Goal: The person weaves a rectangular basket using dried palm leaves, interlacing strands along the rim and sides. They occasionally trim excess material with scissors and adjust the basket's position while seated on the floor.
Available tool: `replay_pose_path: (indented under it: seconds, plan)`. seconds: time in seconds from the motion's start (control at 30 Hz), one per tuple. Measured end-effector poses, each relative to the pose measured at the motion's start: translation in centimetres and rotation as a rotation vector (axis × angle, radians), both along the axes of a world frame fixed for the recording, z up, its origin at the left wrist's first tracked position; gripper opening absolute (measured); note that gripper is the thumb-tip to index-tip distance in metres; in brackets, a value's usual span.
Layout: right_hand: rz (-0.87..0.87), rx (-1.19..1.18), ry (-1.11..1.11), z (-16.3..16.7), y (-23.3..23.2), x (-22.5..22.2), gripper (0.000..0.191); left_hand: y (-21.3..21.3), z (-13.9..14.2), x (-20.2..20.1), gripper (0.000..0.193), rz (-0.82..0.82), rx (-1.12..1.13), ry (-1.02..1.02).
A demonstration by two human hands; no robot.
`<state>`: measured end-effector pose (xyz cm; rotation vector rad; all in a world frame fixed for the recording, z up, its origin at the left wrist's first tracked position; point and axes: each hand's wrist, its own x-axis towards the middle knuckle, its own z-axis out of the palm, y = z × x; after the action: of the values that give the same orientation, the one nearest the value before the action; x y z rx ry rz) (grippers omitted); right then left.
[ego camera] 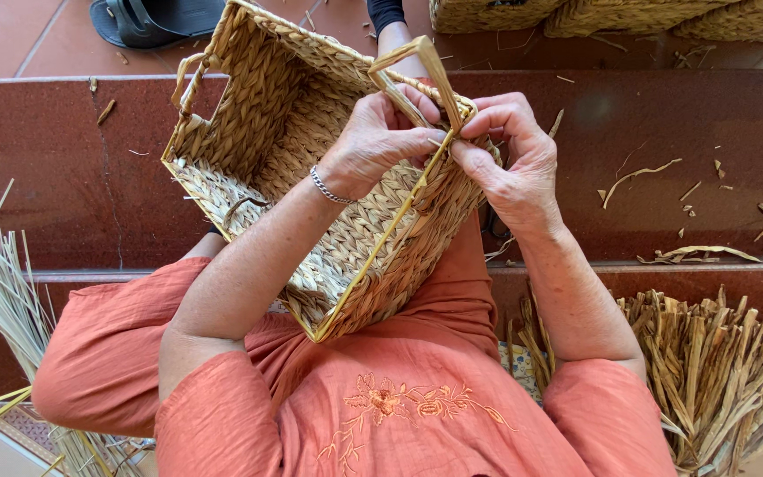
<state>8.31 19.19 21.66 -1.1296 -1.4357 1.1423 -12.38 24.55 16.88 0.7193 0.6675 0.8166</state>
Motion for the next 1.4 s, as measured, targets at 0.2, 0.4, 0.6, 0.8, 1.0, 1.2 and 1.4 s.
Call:
replay_pose_path:
  seconds: [0.2, 0.4, 0.6, 0.8, 1.0, 1.2, 1.4]
  plan:
    - [0.042, 0.037, -0.128, 1.5, 0.0, 0.3, 0.02, -1.0, 0.8, -0.4, 0.026, 0.064, -0.093, -0.055]
    - [0.014, 0.23, -0.399, 3.5, 0.3, 0.1, 0.023, -0.9, 1.1, -0.4, 0.024, 0.036, -0.007, -0.052]
    - [0.012, 0.384, -0.526, 3.5, 0.2, 0.4, 0.013, -1.1, 1.6, -0.8, 0.033, -0.018, -0.141, -0.061]
    - [0.316, -0.189, 0.06, 2.0, -4.9, 7.9, 0.007, -1.0, 1.7, -1.2, 0.035, -0.062, -0.081, -0.087]
    - [0.457, -0.464, -0.166, -1.2, -12.3, 13.1, 0.013, -1.4, 1.5, -1.6, 0.032, -0.084, 0.01, -0.09]
    - [0.515, -0.422, -0.469, -1.4, -13.2, 10.7, 0.017, -1.9, 2.0, -1.2, 0.023, -0.096, 0.104, 0.113]
    - [0.28, -0.24, -0.116, -0.1, -7.9, 6.2, 0.044, -3.7, 4.3, -0.5, 0.022, -0.04, 0.387, 0.478]
